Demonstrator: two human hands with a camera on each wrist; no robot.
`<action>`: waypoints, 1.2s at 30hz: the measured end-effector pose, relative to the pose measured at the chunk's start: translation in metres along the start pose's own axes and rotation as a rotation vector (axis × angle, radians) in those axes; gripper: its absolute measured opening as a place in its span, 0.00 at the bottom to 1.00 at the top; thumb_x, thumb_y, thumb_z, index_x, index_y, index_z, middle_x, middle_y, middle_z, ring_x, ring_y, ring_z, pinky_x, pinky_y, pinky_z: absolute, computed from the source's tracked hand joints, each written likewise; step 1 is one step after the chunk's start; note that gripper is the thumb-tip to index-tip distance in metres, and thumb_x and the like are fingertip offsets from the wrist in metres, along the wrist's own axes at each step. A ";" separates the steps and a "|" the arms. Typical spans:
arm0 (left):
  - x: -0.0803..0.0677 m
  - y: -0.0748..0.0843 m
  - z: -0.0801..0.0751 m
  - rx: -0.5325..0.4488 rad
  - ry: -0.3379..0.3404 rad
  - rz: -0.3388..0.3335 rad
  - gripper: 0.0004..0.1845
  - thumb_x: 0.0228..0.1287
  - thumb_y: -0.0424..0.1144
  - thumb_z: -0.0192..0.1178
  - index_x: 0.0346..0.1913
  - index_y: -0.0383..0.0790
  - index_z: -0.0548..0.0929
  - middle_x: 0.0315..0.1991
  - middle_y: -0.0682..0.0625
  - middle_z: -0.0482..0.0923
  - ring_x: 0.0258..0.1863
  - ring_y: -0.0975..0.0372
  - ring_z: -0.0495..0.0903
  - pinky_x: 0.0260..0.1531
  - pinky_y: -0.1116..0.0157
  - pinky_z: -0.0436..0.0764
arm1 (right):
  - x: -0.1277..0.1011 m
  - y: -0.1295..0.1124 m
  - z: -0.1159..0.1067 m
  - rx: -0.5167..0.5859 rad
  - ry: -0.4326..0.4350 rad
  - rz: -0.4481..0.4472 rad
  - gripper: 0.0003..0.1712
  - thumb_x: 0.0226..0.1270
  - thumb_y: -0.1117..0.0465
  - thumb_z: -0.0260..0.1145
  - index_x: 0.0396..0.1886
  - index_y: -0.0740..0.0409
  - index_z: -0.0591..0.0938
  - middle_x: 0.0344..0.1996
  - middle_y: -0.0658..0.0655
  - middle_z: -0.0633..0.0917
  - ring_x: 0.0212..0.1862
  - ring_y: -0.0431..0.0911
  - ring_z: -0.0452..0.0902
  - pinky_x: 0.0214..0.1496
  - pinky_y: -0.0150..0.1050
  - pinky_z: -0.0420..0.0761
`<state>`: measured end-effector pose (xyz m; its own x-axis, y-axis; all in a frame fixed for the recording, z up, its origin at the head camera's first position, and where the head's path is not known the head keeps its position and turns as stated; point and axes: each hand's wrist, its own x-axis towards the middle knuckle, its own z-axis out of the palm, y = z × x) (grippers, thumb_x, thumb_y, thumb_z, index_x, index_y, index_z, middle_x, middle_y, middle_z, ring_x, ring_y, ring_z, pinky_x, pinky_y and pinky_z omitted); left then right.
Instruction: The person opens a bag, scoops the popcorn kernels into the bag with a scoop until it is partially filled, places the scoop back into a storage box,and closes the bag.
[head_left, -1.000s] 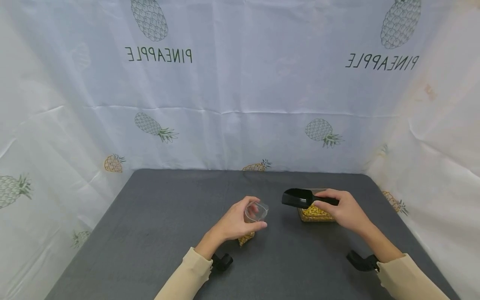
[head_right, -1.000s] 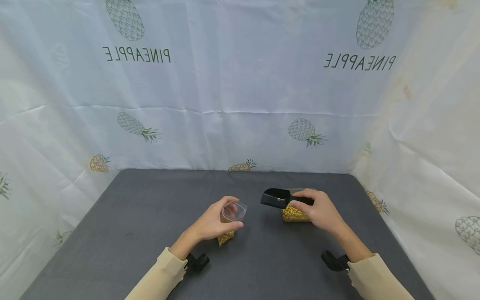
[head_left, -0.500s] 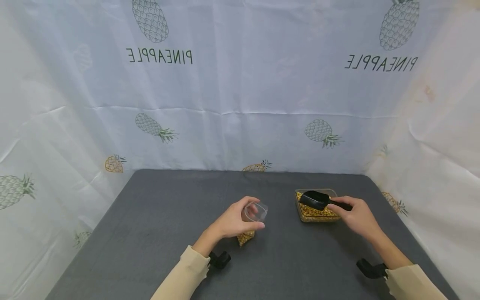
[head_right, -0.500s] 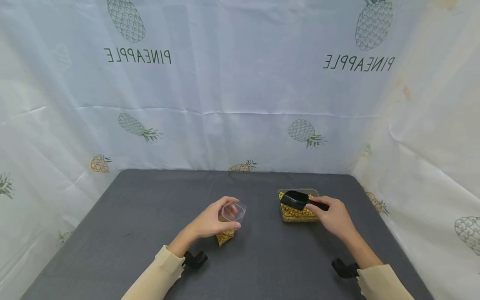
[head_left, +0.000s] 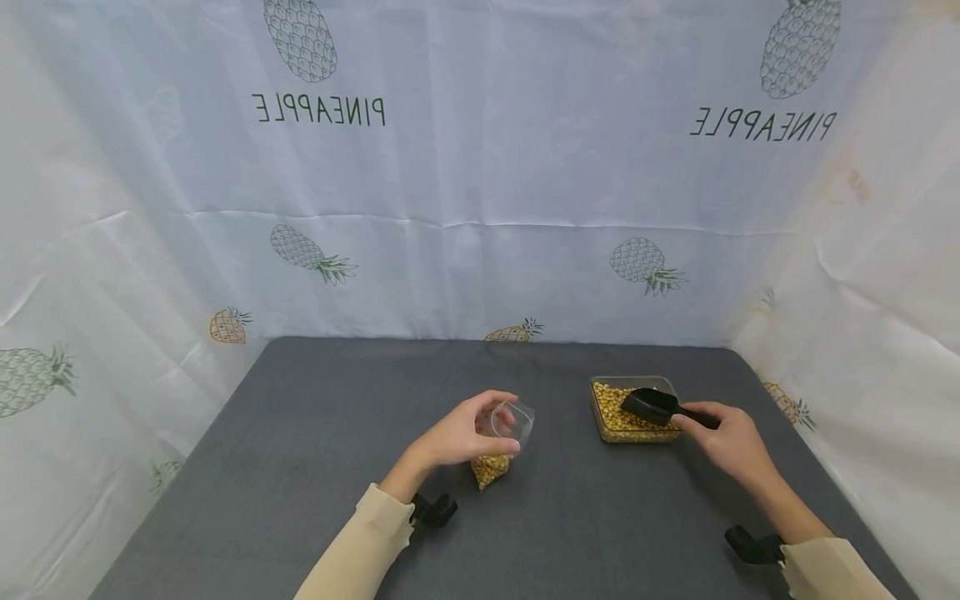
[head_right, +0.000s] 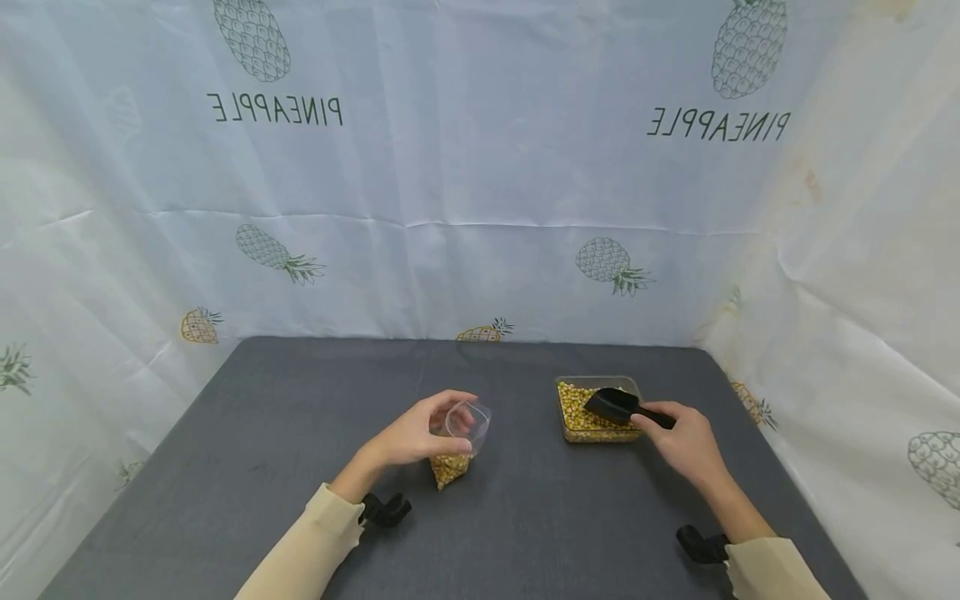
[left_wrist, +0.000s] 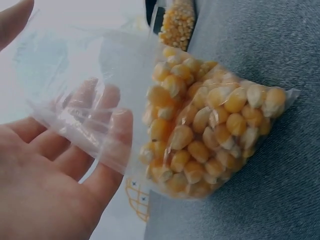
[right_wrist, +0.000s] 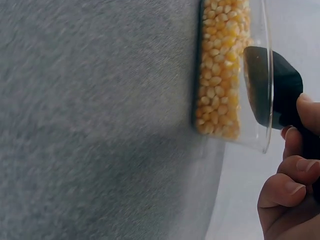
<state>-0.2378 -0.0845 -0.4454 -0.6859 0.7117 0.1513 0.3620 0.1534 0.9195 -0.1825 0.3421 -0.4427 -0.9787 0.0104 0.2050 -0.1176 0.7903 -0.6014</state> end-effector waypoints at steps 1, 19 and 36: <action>0.000 0.000 -0.001 -0.009 -0.009 0.003 0.37 0.67 0.49 0.68 0.74 0.43 0.67 0.56 0.34 0.76 0.51 0.56 0.81 0.49 0.61 0.81 | 0.000 0.001 0.000 -0.007 0.005 0.000 0.28 0.75 0.50 0.66 0.59 0.71 0.81 0.55 0.76 0.81 0.55 0.71 0.76 0.46 0.63 0.79; -0.001 -0.009 -0.015 -0.263 -0.147 0.035 0.35 0.71 0.37 0.62 0.75 0.26 0.62 0.62 0.22 0.69 0.65 0.39 0.72 0.58 0.59 0.78 | -0.005 0.011 0.002 -0.084 -0.002 0.020 0.29 0.72 0.46 0.68 0.57 0.67 0.83 0.54 0.75 0.81 0.54 0.70 0.76 0.45 0.62 0.78; 0.000 -0.016 -0.014 -0.270 0.021 0.054 0.27 0.71 0.32 0.64 0.69 0.29 0.72 0.53 0.30 0.79 0.53 0.53 0.82 0.51 0.58 0.82 | -0.014 -0.011 -0.003 -0.167 0.096 -0.058 0.25 0.68 0.51 0.72 0.51 0.68 0.84 0.42 0.65 0.83 0.40 0.56 0.79 0.38 0.54 0.78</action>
<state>-0.2522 -0.0965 -0.4553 -0.6844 0.6990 0.2076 0.2192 -0.0743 0.9728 -0.1669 0.3350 -0.4369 -0.9496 0.0143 0.3132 -0.1356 0.8820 -0.4514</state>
